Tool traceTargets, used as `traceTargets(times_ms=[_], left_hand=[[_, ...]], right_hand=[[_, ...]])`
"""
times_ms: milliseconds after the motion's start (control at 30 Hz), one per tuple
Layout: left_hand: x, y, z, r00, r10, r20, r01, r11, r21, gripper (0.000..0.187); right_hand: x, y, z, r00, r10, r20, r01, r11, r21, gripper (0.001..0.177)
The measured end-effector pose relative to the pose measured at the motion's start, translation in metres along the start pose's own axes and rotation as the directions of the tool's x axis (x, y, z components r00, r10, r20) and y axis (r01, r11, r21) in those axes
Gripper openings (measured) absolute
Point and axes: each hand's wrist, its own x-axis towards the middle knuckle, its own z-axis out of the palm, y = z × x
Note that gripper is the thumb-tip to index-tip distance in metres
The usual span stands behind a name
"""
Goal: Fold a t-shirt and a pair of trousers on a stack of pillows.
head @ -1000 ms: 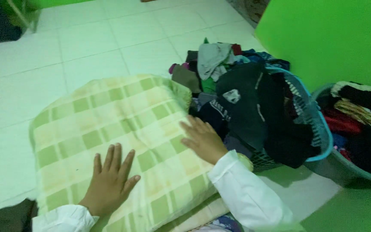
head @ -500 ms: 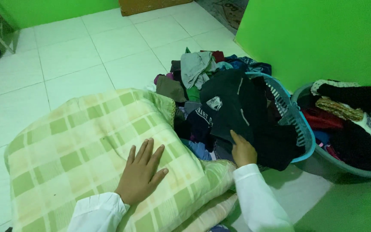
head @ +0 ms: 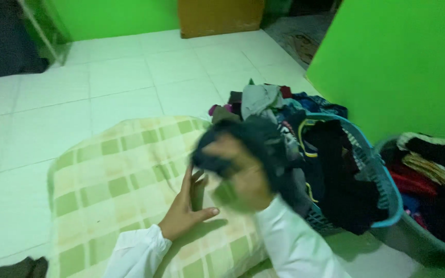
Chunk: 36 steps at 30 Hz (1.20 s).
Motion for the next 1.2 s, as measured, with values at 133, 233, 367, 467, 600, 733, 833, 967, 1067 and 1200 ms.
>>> traceTargets(times_ms=[133,233,367,467,600,733,833,967,1067,1200], left_hand=[[0.0,0.069,-0.002,0.945,-0.295,-0.142,0.312,0.943,0.113,0.076],[0.011,0.028,-0.028,0.932,-0.306,-0.195,0.238,0.921,-0.308,0.068],[0.045,-0.062,-0.062,0.912,-0.301,-0.279,-0.02,0.645,-0.764,0.062],[0.06,-0.125,-0.072,0.895,-0.312,-0.318,-0.229,0.29,-0.929,0.06],[0.056,-0.184,-0.085,0.844,-0.381,-0.377,-0.483,-0.237,-0.843,0.063],[0.045,-0.192,-0.097,0.739,-0.666,-0.099,-0.454,-0.384,-0.804,0.068],[0.061,-0.193,-0.075,0.87,-0.479,-0.117,-0.305,-0.336,-0.891,0.069],[0.031,-0.146,-0.101,0.895,-0.438,-0.083,-0.078,0.029,-0.997,0.056],[0.047,-0.185,-0.093,0.918,-0.394,-0.047,0.052,0.236,-0.97,0.042],[0.056,-0.238,-0.099,0.931,-0.364,-0.018,-0.088,-0.177,-0.98,0.025]], right_hand=[[-0.01,-0.036,0.078,0.945,-0.104,0.31,0.066,0.989,0.13,0.059],[-0.016,-0.057,0.133,0.871,-0.156,0.466,0.117,0.987,0.112,0.056],[-0.002,-0.083,0.126,0.797,-0.22,0.563,0.253,0.967,0.021,0.046],[0.006,-0.082,0.117,0.795,-0.359,0.49,0.346,0.93,0.121,0.046],[0.033,-0.053,0.11,0.91,-0.307,0.278,0.335,0.94,-0.059,0.036],[0.06,0.029,0.127,0.958,-0.121,0.258,0.197,0.936,-0.293,0.04],[0.043,0.11,0.153,0.922,0.074,0.379,0.141,0.85,-0.508,0.06],[0.023,0.137,0.162,0.811,0.243,0.532,0.155,0.788,-0.596,0.074],[0.026,0.118,0.158,0.828,0.2,0.524,0.145,0.827,-0.543,0.076],[0.033,0.059,0.145,0.662,0.279,0.696,0.19,0.836,-0.515,0.112]])
